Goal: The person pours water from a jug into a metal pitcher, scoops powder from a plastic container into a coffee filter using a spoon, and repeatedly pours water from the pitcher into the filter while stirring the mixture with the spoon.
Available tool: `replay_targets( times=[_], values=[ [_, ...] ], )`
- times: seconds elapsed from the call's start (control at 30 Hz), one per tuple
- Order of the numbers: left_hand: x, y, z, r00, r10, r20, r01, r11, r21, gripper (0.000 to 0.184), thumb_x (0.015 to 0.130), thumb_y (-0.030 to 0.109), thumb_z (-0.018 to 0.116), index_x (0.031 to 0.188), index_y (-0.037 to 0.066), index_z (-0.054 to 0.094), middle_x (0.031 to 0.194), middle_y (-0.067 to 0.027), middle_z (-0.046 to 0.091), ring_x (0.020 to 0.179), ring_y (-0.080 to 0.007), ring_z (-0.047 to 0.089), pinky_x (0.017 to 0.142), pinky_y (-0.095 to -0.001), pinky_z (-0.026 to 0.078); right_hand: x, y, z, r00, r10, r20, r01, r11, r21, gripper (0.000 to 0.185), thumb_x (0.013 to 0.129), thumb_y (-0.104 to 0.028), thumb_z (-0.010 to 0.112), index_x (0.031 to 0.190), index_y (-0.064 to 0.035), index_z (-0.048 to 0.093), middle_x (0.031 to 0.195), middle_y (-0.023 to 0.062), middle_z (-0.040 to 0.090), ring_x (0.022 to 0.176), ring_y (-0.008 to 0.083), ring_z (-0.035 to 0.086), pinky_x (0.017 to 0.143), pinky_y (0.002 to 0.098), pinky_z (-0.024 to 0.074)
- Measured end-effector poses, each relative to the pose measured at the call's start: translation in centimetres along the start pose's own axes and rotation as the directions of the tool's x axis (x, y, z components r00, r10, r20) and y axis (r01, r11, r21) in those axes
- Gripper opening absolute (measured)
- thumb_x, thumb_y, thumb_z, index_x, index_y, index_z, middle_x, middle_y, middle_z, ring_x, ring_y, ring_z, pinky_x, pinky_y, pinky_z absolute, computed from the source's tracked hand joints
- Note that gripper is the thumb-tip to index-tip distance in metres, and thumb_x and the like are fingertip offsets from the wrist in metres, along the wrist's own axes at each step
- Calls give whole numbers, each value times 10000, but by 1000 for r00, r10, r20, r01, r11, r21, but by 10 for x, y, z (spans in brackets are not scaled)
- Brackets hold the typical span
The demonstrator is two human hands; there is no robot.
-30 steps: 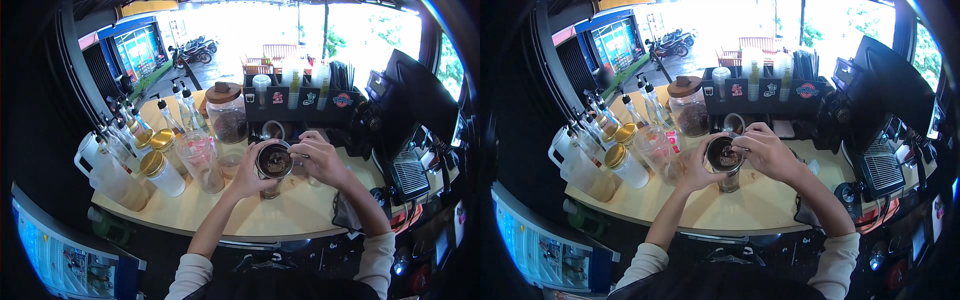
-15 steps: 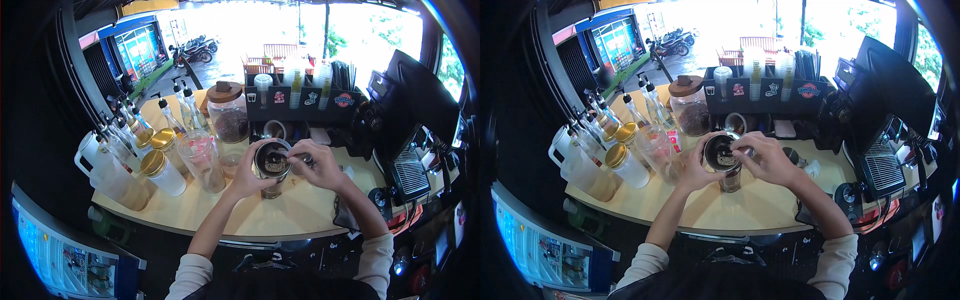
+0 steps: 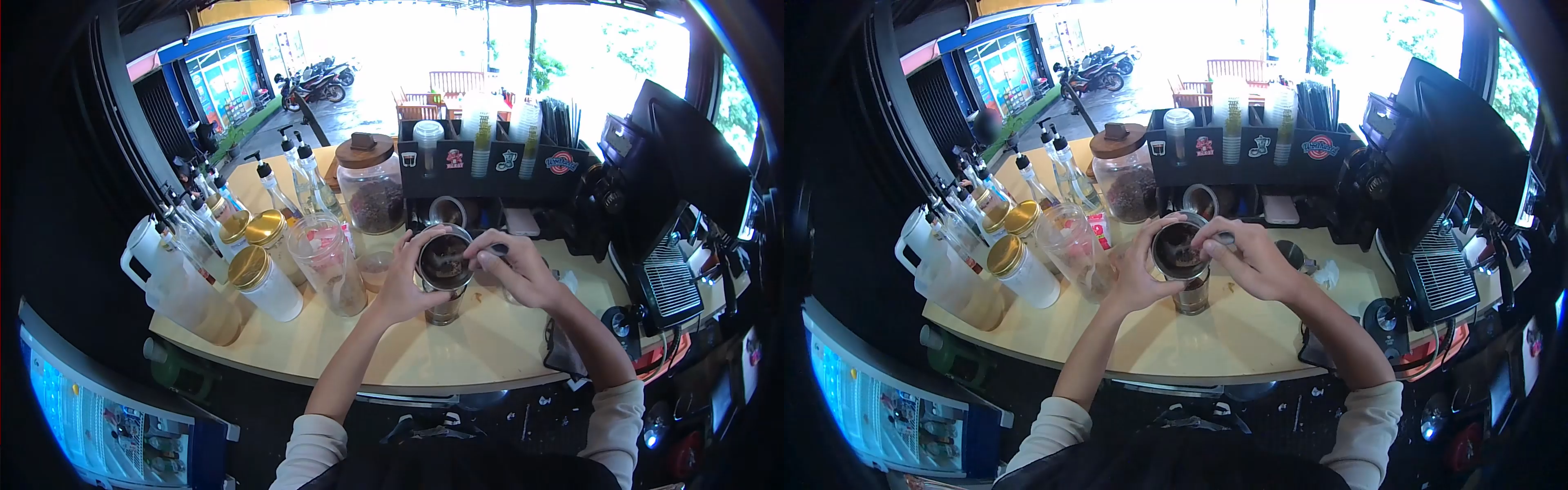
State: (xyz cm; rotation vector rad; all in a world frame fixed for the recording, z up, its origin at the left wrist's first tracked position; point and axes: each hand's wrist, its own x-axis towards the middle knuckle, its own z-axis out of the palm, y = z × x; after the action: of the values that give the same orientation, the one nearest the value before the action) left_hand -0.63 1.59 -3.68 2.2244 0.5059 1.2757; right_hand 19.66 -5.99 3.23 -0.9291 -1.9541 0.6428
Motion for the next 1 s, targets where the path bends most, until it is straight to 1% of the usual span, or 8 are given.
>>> replay_targets(
  times=[0.27,0.37,0.47,0.57,0.67,0.8,0.83,1.0],
  values=[
    [3,5,-4,995,-14,96,5,995,102,851,581,225,790,1327,156,388,1325,-58,493,1263,-240,441,1123,-484,141,18,-6,-12,996,-43,77,47,998,-45,144,898,-90,501,928,6,604,687,113,604,674,186,616,679,330,476],
    [4,7,-4,993,-11,117,-5,992,129,856,595,229,793,1335,159,370,1331,-60,485,1263,-242,441,1124,-484,135,24,-9,-17,976,-136,171,167,969,-182,147,892,-82,506,931,10,613,645,109,590,622,191,610,643,320,477],
    [5,10,-5,992,-18,128,-1,989,151,854,605,239,797,1335,161,360,1334,-63,479,1260,-243,444,1124,-485,126,34,-16,-25,985,27,171,-3,990,-139,156,885,-93,527,913,25,625,630,116,594,576,208,597,605,311,475],
    [5,9,-4,990,-12,139,-14,983,184,848,610,249,798,1331,160,360,1331,-68,480,1251,-247,453,1124,-487,121,39,-11,-17,946,-93,309,152,973,-171,171,871,-105,556,860,49,630,649,164,595,560,258,582,569,322,462],
    [4,6,-3,995,15,99,-38,973,227,848,594,311,809,1308,99,403,1273,-100,515,1202,-285,477,1128,-484,167,48,-10,-21,953,-155,259,223,940,-258,175,866,-93,534,871,55,627,634,170,583,564,273,582,573,344,461],
    [4,11,-5,998,25,64,-39,972,233,850,584,303,814,1298,80,410,1250,-109,522,1193,-292,482,1124,-481,182,42,-14,-9,949,-96,301,159,968,-194,186,876,-92,512,868,53,628,644,183,583,565,282,581,571,342,456],
    [3,12,-6,998,-25,62,10,974,228,844,582,282,820,1291,70,414,1244,-110,524,1180,-277,497,1110,-460,229,40,-6,-8,957,-104,271,164,964,-209,182,903,-117,509,854,11,628,630,84,597,567,176,588,563,291,456],
    [-1,4,1,992,-129,-4,129,990,56,822,578,219,838,1272,44,433,1216,-111,536,1141,-219,531,1038,-373,371,31,2,-5,999,46,20,-47,998,33,234,959,-173,464,893,15,586,660,44,597,623,92,572,589,260,449]
  ],
)
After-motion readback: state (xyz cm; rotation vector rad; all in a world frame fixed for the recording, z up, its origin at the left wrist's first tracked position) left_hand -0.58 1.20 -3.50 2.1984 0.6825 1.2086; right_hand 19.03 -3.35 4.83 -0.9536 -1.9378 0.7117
